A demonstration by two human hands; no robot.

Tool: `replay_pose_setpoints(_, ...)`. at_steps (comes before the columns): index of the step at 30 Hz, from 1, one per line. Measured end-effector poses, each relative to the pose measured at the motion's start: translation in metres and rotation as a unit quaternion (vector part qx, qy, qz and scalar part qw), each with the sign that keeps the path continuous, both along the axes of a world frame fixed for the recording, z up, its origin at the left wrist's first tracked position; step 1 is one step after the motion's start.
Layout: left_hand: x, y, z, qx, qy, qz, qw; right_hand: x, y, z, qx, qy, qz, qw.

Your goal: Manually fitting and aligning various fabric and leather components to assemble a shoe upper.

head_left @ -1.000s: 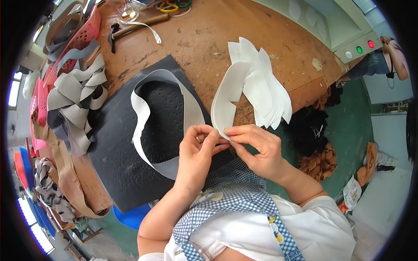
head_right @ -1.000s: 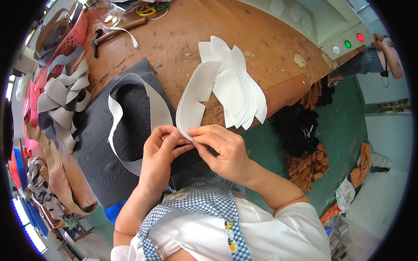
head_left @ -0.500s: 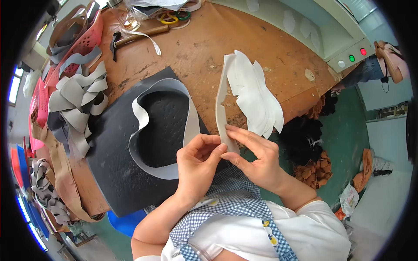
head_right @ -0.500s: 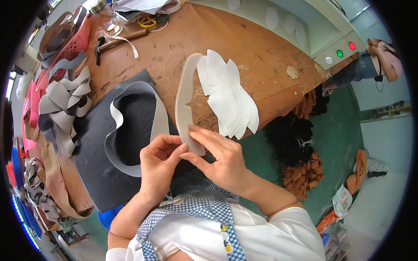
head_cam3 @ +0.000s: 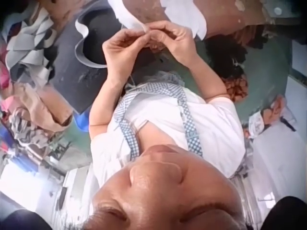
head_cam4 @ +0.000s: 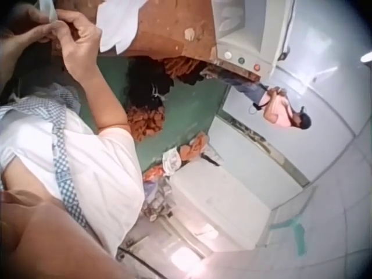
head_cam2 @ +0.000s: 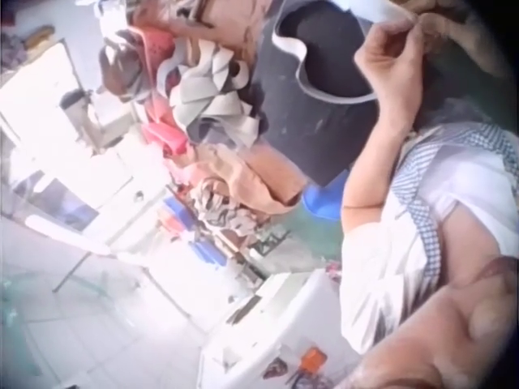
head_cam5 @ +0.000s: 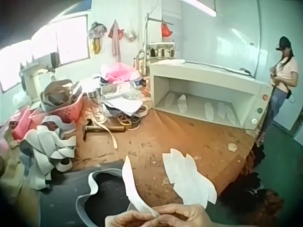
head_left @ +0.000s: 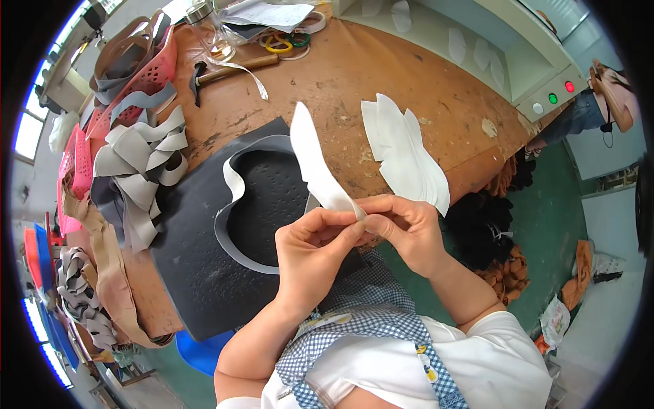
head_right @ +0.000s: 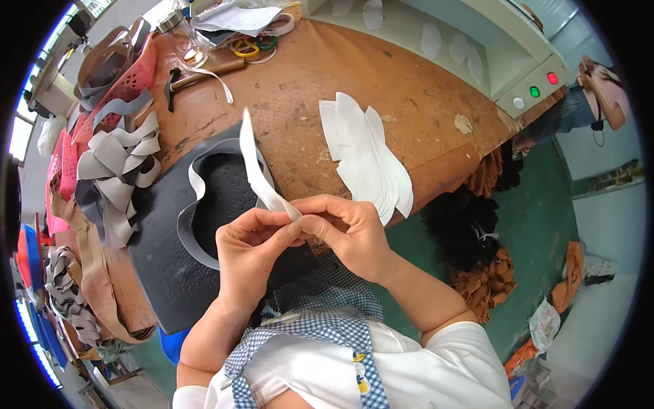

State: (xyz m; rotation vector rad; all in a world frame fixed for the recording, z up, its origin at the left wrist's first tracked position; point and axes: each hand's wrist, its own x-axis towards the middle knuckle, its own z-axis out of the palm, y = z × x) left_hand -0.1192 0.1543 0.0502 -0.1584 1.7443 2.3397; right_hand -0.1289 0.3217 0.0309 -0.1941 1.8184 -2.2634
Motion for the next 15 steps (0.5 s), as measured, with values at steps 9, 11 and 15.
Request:
replay_pose_setpoints(9,-0.013,0.015,-0.006,-0.155,0.103,0.095,0.978,-0.018,-0.010,-0.004,0.354,0.331,-0.171,0.858)
replay_pose_setpoints(11,-0.015,-0.002,-0.005,-0.221,0.112,0.066,0.967,-0.034,0.010,0.002,0.381,0.307,-0.211,0.847)
replay_pose_setpoints(15,-0.006,-0.061,0.037,-0.413,0.175,-0.060,0.892,-0.066,0.056,0.022,0.370,0.416,0.049,0.829)
